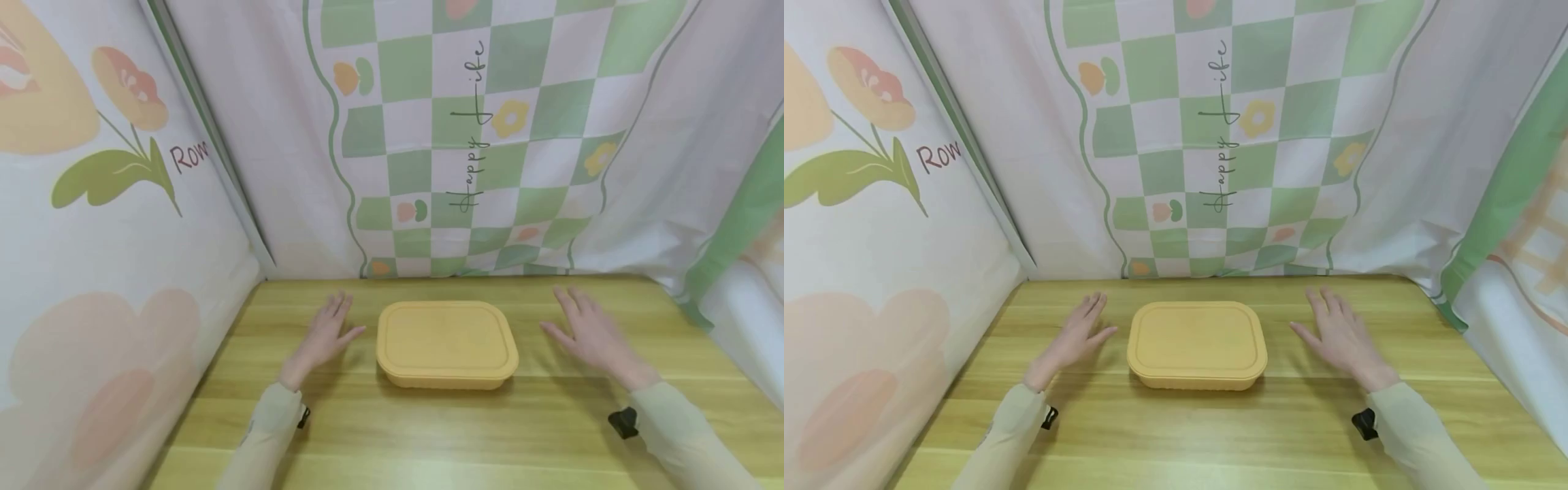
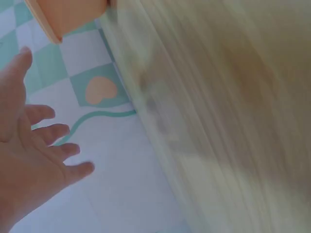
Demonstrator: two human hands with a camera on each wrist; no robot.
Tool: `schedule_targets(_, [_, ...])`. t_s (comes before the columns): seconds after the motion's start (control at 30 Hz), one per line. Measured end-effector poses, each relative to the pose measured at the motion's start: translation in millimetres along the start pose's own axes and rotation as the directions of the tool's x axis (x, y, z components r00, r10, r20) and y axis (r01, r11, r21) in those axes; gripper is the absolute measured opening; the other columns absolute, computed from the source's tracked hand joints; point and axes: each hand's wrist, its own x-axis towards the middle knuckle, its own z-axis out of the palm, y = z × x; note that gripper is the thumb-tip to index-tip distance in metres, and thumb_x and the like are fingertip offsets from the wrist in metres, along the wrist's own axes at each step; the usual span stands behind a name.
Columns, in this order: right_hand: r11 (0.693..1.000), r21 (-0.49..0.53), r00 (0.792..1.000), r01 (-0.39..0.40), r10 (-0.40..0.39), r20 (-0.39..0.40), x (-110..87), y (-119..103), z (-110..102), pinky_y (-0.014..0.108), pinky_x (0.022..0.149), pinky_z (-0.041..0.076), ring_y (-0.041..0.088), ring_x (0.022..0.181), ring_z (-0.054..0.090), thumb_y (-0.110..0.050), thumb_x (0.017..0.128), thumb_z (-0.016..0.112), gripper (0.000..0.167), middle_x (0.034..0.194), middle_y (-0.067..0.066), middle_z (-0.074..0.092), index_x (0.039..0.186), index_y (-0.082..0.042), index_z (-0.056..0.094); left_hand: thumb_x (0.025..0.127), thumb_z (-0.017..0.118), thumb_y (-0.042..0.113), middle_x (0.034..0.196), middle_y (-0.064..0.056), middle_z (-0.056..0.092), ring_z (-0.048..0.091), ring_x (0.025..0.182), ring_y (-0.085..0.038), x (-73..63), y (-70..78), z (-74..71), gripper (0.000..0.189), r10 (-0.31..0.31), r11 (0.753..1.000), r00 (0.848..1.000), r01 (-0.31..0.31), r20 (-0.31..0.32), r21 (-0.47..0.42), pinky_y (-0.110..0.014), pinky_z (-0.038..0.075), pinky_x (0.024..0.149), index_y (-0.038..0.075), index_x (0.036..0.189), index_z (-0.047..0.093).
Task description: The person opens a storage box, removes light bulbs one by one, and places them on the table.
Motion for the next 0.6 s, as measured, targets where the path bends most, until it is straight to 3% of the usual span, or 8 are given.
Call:
schedule_targets(0.17, [0.996, 0.089, 1.0, 0.01, -0.01, 0.002, -2.3, -8.2, 0.4, 0.076, 0.105, 0.032, 0.063, 0.128, 0.036, -0.04, 0.097, 0.061, 0.081, 0.145, 0.046, 0.032, 0.148, 0.014, 0.029, 0.099, 0.057, 0.043, 0.164, -0.02, 0.019, 0.021, 0.152, -0.039, 1.8, 5.3, 3.5, 0.079, 0.007, 0.994, 1.0, -0.007, 0.0, -0.113, -0.053, 0.018, 0.126, 0.002, 0.156, 0.021])
schedule_targets(0.37, [0.978, 0.208, 0.999, -0.001, -0.007, 0.039, -4.5, -19.6, 2.7, 0.075, 0.104, 0.033, 0.062, 0.126, 0.038, -0.036, 0.098, 0.06, 0.076, 0.142, 0.045, 0.037, 0.144, 0.019, 0.032, 0.098, 0.061, 0.035, 0.159, -0.023, 0.032, 0.032, 0.147, -0.042, 1.6, 12.2, 6.8, 0.072, 0.01, 0.978, 0.999, -0.018, -0.042, -0.207, -0.057, 0.026, 0.122, -0.001, 0.153, 0.031])
schedule_targets(0.6, [0.962, 0.27, 0.993, -0.043, 0.012, 0.115, -6.2, -31.9, 6.9, 0.073, 0.103, 0.038, 0.061, 0.125, 0.043, -0.037, 0.101, 0.055, 0.072, 0.138, 0.045, 0.043, 0.139, 0.021, 0.036, 0.096, 0.065, 0.024, 0.144, -0.029, 0.049, 0.053, 0.128, -0.046, 4.2, 14.4, 12.5, 0.061, 0.013, 0.943, 0.997, -0.038, -0.078, -0.329, -0.054, 0.05, 0.105, -0.007, 0.144, 0.043])
